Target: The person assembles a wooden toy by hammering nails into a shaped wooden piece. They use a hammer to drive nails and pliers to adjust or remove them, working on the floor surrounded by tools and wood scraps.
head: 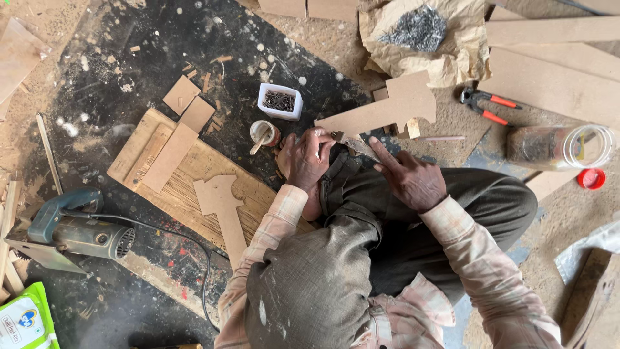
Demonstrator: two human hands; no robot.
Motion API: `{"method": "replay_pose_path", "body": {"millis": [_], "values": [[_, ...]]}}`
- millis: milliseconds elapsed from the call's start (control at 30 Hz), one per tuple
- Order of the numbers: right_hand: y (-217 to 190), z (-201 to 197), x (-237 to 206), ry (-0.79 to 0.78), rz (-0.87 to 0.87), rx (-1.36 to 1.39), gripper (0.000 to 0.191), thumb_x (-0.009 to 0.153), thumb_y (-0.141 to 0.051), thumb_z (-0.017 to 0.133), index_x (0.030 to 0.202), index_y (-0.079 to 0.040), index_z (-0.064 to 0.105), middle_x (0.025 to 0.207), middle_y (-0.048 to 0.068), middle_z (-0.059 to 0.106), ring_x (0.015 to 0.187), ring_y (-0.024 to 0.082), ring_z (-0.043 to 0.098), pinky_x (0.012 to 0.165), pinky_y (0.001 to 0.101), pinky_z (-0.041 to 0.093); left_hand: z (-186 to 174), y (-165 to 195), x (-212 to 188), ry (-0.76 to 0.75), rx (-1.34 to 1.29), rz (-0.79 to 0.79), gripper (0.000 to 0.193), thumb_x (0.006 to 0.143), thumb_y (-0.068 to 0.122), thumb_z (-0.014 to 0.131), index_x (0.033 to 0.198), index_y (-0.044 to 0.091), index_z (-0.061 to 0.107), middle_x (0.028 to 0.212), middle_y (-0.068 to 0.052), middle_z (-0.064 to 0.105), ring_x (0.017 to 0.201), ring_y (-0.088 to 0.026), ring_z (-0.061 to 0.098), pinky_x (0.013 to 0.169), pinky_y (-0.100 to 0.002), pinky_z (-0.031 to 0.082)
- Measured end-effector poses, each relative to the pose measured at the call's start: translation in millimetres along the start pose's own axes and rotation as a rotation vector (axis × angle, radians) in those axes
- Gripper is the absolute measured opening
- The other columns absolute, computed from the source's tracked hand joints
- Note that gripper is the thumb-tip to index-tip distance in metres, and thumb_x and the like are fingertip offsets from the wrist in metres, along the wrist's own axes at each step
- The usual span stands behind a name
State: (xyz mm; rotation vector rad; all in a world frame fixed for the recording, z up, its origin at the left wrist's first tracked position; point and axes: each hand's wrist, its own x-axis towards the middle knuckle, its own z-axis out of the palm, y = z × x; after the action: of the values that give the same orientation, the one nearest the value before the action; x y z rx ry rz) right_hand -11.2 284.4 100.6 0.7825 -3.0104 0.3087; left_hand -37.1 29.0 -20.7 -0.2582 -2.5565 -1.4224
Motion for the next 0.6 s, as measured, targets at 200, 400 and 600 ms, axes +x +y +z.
{"method": "replay_pose_path", "body": {"millis": [200,400,600], "values": [[1.8,5.4,-2.6,0.009,-0.008,0.074,0.062,0.105,-0.043,0.060,0.161,-0.027,0.038,0.079,0.003,0.061,0.046,0.016,0.054,0.039,0.0349,0.049,-5.9,8.1,-1.8,0.006,0.113,0.013,0.029,0.091,0.005,0.073,0.113,0.008,0.055,0.100,0.001,0.077,0.100,-0.022,0.073,0.104,-0.055,0.034],[3.8,3.4,1.1,0.003,0.009,0.050,0.063,0.103,-0.042,0.060,0.161,-0.026,0.040,0.079,0.003,0.062,0.046,0.018,0.055,0.040,0.0367,0.049,-5.9,8.5,4.6,0.008,0.122,0.015,0.025,0.094,0.008,0.075,0.108,0.008,0.054,0.098,0.003,0.077,0.098,-0.021,0.072,0.098,-0.051,0.036],[-1.3,0.3,0.6,0.025,-0.009,0.033,0.061,0.103,-0.041,0.063,0.159,-0.028,0.043,0.079,0.003,0.061,0.049,0.018,0.058,0.043,0.0374,0.051,-6.8,9.3,5.4,0.032,0.126,0.075,0.025,0.093,0.007,0.072,0.111,0.007,0.054,0.104,0.001,0.076,0.102,-0.022,0.072,0.099,-0.051,0.036]]}}
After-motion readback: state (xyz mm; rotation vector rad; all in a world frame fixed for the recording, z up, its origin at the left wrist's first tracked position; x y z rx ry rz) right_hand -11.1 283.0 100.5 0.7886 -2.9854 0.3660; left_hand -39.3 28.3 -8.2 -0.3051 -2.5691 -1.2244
